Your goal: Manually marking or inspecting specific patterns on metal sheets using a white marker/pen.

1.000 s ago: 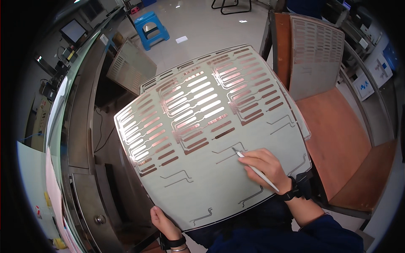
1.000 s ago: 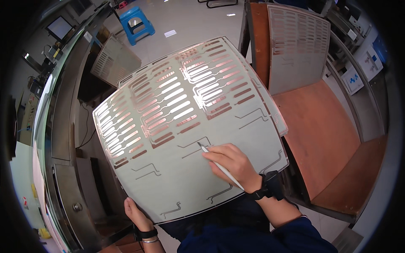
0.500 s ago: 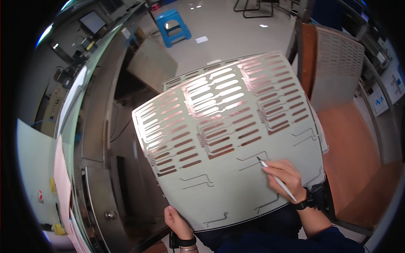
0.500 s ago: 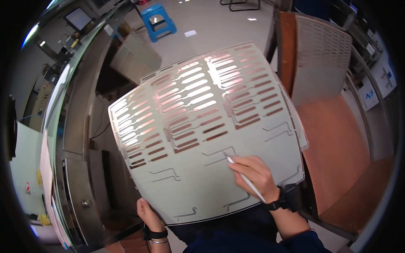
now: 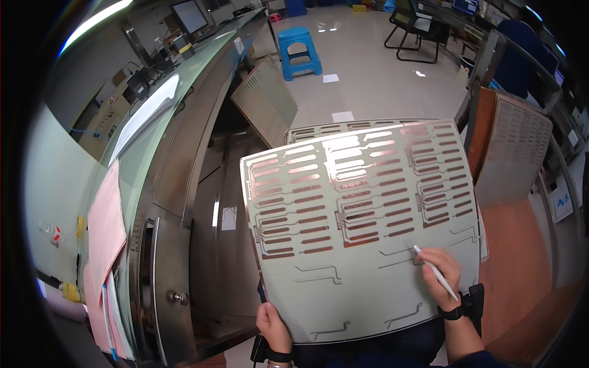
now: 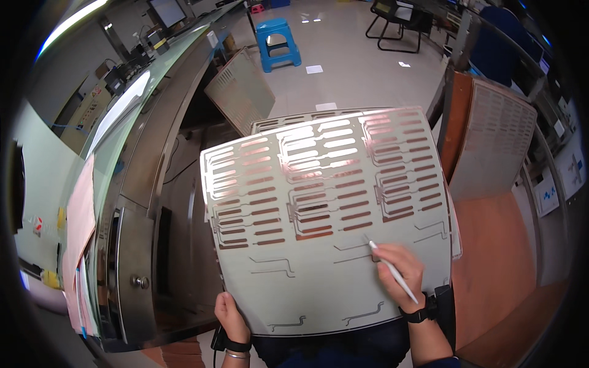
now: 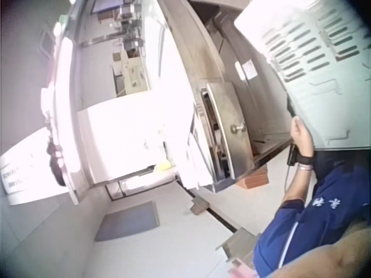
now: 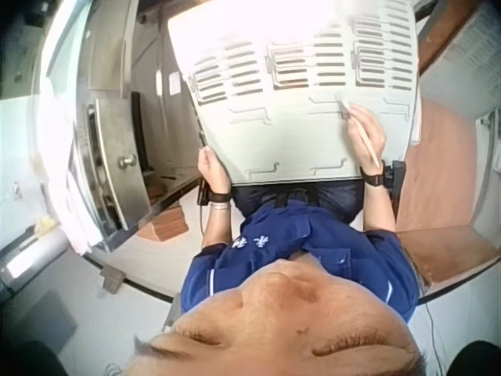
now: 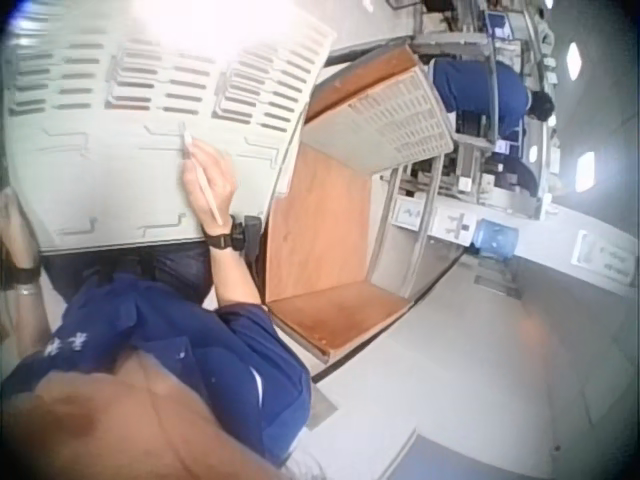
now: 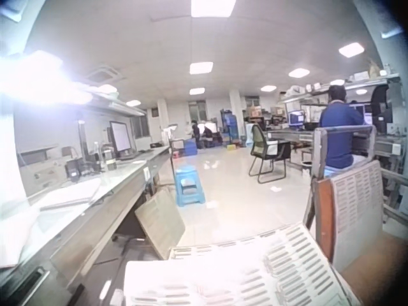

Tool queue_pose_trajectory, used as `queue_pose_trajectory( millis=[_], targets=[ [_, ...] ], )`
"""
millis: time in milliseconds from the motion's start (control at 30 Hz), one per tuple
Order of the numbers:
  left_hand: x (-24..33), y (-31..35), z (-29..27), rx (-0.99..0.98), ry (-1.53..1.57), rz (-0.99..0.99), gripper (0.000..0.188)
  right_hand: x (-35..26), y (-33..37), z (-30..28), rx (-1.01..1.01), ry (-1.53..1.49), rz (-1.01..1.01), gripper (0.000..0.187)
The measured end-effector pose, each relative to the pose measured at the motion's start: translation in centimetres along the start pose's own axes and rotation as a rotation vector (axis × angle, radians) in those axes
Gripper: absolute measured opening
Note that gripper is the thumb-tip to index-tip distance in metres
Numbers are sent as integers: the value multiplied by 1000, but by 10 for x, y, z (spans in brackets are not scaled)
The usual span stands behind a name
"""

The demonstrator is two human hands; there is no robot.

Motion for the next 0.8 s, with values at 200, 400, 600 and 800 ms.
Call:
queue_pose_trajectory(
  millis=[200, 400, 600, 800],
  targets=[
    [-2, 7, -5, -103, -63, -71, 29, -23, -58, 49, -320, -118, -21, 27],
    [24, 6, -15, -180, -21, -183, 27, -15, -82, 86, -498, -47, -106, 33],
    [30, 4, -17, -220, -50, -204, 27, -9, -88, 93, -540, -20, -183, 36],
    [26, 6, -15, -199, -45, -236, 25, -10, -88, 98, -521, 19, -226, 40]
  ],
)
Point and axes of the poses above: each hand's wrist, its own y-axis away from the middle knuckle, its own z-axis out of the palm, x = y × z, the point moved 2 cm from there along -y, towards the middle knuckle, and after that the axes turned 11 degrees about -y, right-handed, at the moved point
